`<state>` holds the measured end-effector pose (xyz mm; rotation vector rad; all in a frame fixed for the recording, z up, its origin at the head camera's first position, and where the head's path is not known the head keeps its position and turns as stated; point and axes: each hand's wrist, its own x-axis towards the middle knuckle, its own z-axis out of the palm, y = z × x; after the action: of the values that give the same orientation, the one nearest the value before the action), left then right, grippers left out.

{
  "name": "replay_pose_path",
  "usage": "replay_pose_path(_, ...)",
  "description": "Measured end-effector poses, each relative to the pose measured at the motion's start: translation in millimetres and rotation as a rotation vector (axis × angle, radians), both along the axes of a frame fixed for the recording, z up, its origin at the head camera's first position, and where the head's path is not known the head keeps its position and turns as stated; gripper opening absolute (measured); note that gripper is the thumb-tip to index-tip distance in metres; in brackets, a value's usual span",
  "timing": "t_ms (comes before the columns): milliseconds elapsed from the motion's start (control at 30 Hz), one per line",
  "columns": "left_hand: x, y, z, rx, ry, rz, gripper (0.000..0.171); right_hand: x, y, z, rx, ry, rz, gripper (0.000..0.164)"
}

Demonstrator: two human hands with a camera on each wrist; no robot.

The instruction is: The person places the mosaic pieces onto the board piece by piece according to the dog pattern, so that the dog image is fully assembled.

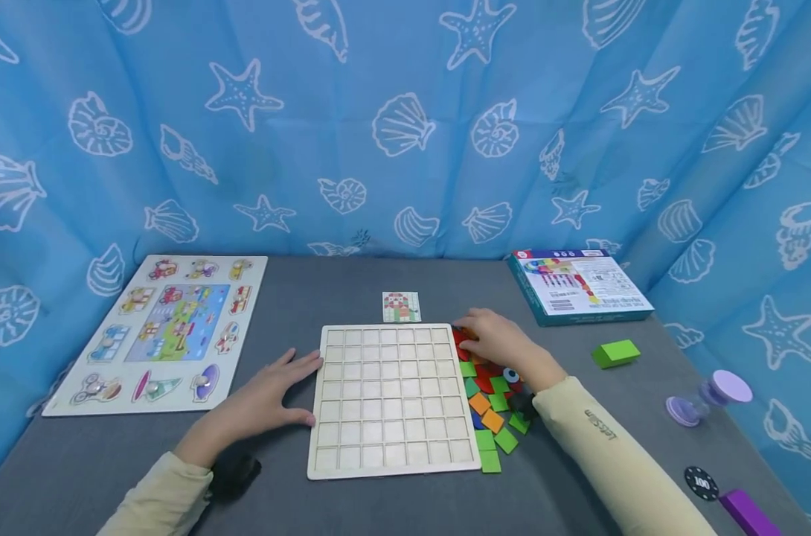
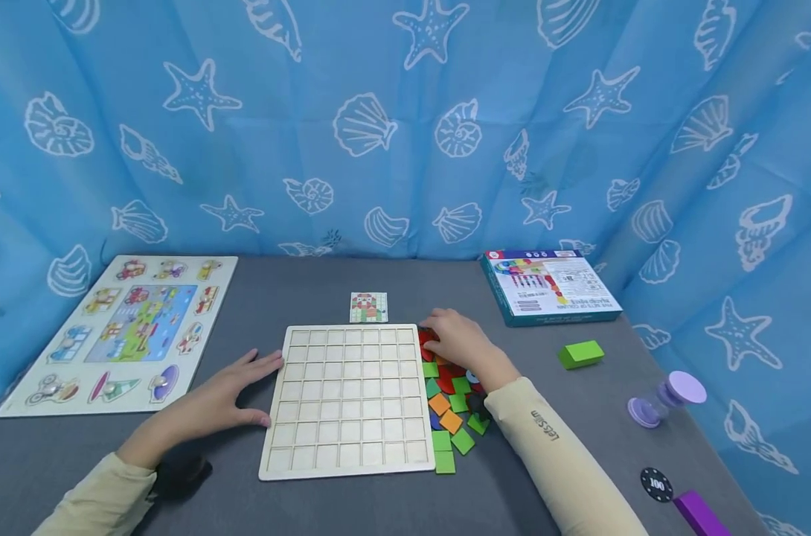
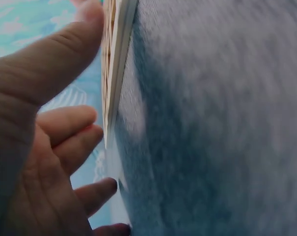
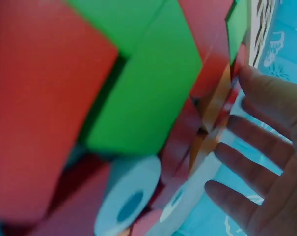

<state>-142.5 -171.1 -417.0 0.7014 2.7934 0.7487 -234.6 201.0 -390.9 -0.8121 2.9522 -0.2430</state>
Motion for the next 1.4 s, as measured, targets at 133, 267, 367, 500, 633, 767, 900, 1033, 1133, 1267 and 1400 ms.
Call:
replay_pose_path(133, 0.0, -1, 1.7, -0.014, 0.018, 0.005, 0.089, -7.3, -9, 0.5, -0.033, 0.004, 0.007, 0.035)
replay_pose_path(267, 1.8, -1, -0.8, -0.018, 0.004, 0.013, 0.089, -9.5, -15, 0.1, -0.057, -0.032, -0.029, 0.028)
replay_pose_path(367, 1.3, 2, -5.9, -0.013, 0.003, 0.005, 0.090, -8.0, -14, -0.9, -0.053, -0.040, -0.076, 0.025)
replay_pose_path(500, -1.3, 8, -11.4, -0.002, 0.001, -0.017, 0.090, -4.6, -6, -3.2, -0.030, -0.035, -0.140, 0.024)
replay_pose_path(633, -3.2, 12, -12.4, 0.008, -0.012, -0.032, 0.090, -5.9, -2, -6.1, -0.003, -0.021, -0.204, 0.026)
replay_pose_path(767, -2.2, 9, -11.9, 0.006, -0.018, -0.026, 0.090, -11.0, -6, -6.4, 0.004, -0.034, -0.254, 0.027)
replay_pose_path(900, 0.3, 1, -10.2, 0.008, -0.012, -0.004, 0.089, -18.0, -15, -1.1, -0.018, -0.107, -0.268, 0.029)
replay_pose_path(1033, 1.4, -1, -10.1, 0.014, 0.000, 0.012, 0.089, -20.7, -17, 4.0, -0.063, -0.175, -0.257, 0.027)
replay_pose_path(1133, 2.0, -2, -11.4, 0.007, 0.007, 0.025, 0.090, -22.0, -19, 5.1, -0.064, -0.178, -0.259, 0.023)
replay_pose_path(1267, 1.8, -1, -13.8, 0.003, 0.006, 0.015, 0.091, -19.8, -16, 3.4, -0.035, -0.167, -0.296, 0.020)
replay_pose_path(1400, 1.2, 1, -12.9, 0.013, -0.003, 0.003, 0.091, -15.5, -9, 1.9, -0.007, -0.146, -0.336, 0.024)
